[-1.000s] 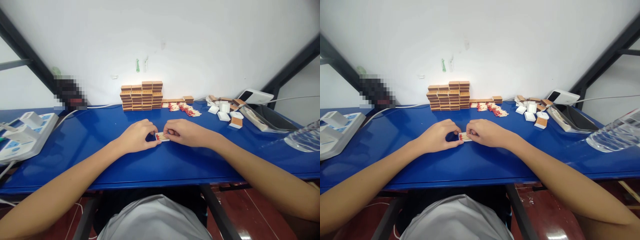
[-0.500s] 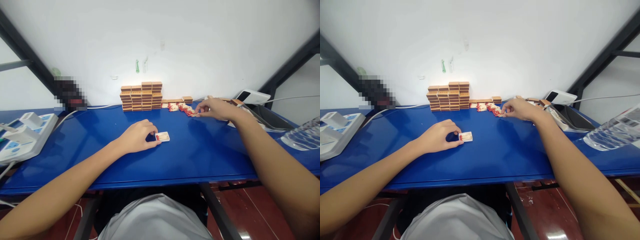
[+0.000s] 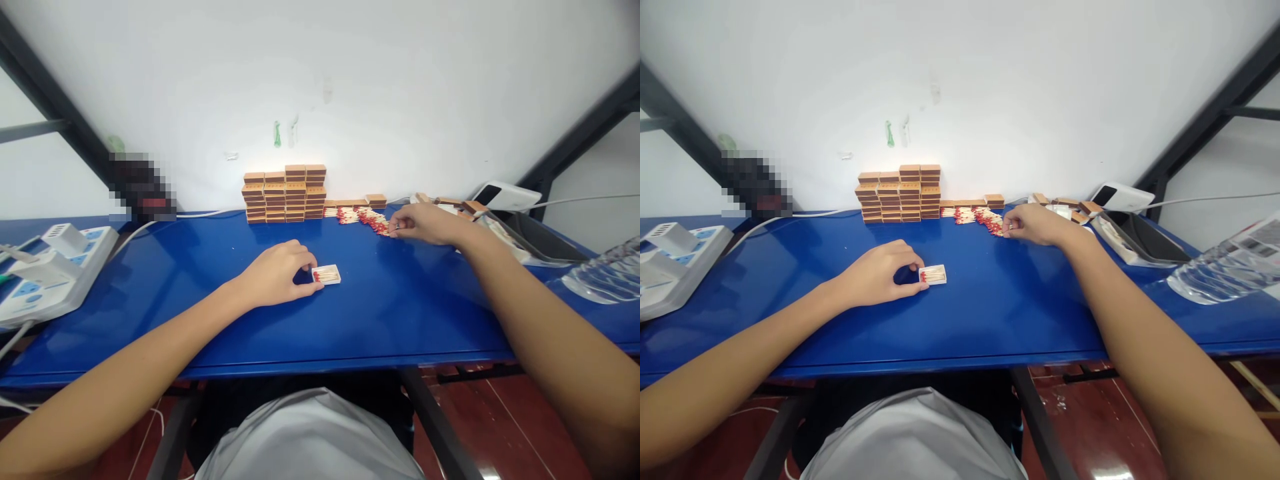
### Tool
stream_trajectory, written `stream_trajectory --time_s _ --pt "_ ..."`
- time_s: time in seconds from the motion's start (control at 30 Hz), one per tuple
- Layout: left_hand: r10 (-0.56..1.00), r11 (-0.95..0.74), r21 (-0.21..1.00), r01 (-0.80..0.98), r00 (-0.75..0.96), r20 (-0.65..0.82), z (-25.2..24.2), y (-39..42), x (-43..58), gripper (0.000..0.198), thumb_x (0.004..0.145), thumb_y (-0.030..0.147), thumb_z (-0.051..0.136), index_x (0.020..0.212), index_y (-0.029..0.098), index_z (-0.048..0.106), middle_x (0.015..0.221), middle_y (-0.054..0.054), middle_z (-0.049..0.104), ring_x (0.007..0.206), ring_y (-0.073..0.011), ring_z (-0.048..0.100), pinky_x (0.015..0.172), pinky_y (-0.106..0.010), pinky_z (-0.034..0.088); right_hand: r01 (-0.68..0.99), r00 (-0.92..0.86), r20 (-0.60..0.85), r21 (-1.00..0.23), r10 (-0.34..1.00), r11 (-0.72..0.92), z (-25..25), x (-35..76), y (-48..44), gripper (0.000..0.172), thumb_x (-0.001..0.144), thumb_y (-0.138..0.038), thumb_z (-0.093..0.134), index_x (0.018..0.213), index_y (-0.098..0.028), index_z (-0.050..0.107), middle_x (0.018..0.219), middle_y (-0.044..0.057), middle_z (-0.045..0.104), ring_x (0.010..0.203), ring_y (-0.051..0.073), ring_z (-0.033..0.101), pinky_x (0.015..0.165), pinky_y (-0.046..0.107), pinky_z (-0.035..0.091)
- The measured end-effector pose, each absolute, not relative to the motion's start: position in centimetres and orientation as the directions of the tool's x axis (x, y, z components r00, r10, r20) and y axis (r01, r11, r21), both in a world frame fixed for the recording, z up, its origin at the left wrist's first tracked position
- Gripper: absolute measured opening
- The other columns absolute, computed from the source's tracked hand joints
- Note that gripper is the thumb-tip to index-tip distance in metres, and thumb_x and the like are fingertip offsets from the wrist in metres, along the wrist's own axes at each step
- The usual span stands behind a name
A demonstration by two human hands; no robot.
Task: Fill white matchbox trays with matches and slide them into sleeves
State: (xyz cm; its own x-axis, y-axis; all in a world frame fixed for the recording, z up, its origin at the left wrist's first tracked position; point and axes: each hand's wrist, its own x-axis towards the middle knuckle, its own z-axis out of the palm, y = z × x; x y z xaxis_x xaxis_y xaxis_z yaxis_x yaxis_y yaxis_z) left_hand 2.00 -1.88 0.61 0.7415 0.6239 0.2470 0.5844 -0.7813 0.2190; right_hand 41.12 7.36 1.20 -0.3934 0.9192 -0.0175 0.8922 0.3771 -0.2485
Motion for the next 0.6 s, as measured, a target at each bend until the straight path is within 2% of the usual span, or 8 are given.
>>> stream_trajectory --time_s 0.1,0.27,0.43,0.6 --pt "0.628 -0.778 0.225 0.587 0.739 0.244 0.7 -1.9 2.0 0.026 0.098 0.044 0.075 0.106 0.02 0.076 0.1 -0.007 0.076 0.097 -0.0259 0.067 0.08 -0.038 0.051 0.903 -0.37 -0.055 -0.257 0.927 0.345 1.2 41.1 7.4 0.026 0.085 -0.048 0.067 0.085 -0.023 0.075 0.078 0.006 0.074 0.069 0.022 0.062 0.068 0.034 0.043" --pt "0.626 -0.78 0.225 0.584 0.739 0.249 0.7 -1.9 2.0 0.025 0.098 0.043 0.075 0.106 0.02 0.075 0.102 -0.008 0.076 0.097 -0.0257 0.067 0.079 -0.038 0.052 0.917 -0.347 -0.081 -0.239 0.935 0.319 0.9 41.1 7.4 0.028 0.086 -0.05 0.067 0.083 -0.023 0.073 0.086 0.008 0.078 0.077 0.024 0.068 0.07 0.034 0.047" --pt "0.623 -0.782 0.218 0.584 0.741 0.249 0.6 -1.9 2.0 0.025 0.098 0.044 0.075 0.106 0.02 0.075 0.1 -0.007 0.076 0.097 -0.026 0.067 0.08 -0.038 0.051 0.908 -0.382 -0.067 -0.216 0.922 0.36 1.0 40.7 6.9 0.034 0.091 -0.056 0.063 0.082 -0.024 0.07 0.076 0.005 0.073 0.072 0.023 0.063 0.067 0.034 0.046" --pt "0.624 -0.781 0.218 0.585 0.74 0.251 0.7 -1.9 2.0 0.025 0.098 0.042 0.076 0.107 0.02 0.075 0.101 -0.007 0.076 0.098 -0.026 0.067 0.081 -0.037 0.051 0.867 -0.425 -0.082 -0.324 0.901 0.379 2.0 39.3 5.5 0.042 0.09 -0.063 0.065 0.084 -0.023 0.071 0.082 0.006 0.074 0.075 0.023 0.063 0.069 0.034 0.047"
